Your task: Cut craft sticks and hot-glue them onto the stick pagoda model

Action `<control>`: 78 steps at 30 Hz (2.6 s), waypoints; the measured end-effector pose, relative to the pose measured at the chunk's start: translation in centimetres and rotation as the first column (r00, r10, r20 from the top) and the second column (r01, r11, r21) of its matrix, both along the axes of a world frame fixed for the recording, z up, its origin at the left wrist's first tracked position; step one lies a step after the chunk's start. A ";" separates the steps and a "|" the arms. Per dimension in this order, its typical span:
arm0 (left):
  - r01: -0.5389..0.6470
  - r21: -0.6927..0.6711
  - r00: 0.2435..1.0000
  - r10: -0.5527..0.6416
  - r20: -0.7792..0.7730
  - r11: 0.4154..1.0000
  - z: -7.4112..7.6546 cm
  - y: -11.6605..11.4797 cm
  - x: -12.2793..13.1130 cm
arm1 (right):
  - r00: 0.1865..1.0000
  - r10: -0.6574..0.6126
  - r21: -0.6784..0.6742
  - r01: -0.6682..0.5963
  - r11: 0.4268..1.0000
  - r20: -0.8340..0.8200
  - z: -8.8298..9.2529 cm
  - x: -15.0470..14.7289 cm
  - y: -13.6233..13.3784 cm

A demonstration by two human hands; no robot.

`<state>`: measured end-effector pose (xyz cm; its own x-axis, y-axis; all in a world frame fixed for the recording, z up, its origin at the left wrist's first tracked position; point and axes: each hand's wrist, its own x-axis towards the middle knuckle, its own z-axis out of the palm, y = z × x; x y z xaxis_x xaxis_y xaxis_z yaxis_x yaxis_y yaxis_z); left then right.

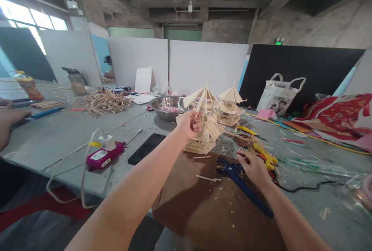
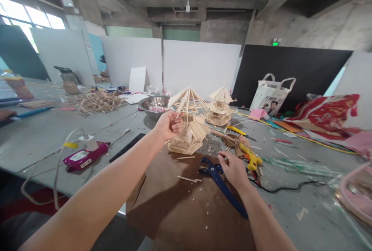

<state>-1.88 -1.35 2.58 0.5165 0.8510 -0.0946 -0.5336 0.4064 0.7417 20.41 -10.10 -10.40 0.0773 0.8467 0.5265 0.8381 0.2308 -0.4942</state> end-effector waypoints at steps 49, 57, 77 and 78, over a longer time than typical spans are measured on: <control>-0.019 -0.007 1.000 0.019 0.019 1.000 0.2 -0.3 0.3 | 1.000 0.002 0.001 -0.002 1.000 -0.007 0.4 -0.2 -0.3; 0.000 -0.012 0.998 0.001 0.062 1.000 -0.1 -0.1 0.1 | 1.000 -0.001 -0.014 0.001 1.000 -0.008 0.4 -0.2 -0.3; -0.041 -0.027 0.999 0.041 0.020 0.999 0.2 -0.2 0.4 | 1.000 -0.001 -0.016 0.001 1.000 -0.003 0.4 -0.3 -0.3; -0.041 -0.028 0.999 0.041 0.021 0.999 0.2 -0.2 0.4 | 1.000 0.000 -0.019 0.000 1.000 -0.003 0.4 -0.3 -0.3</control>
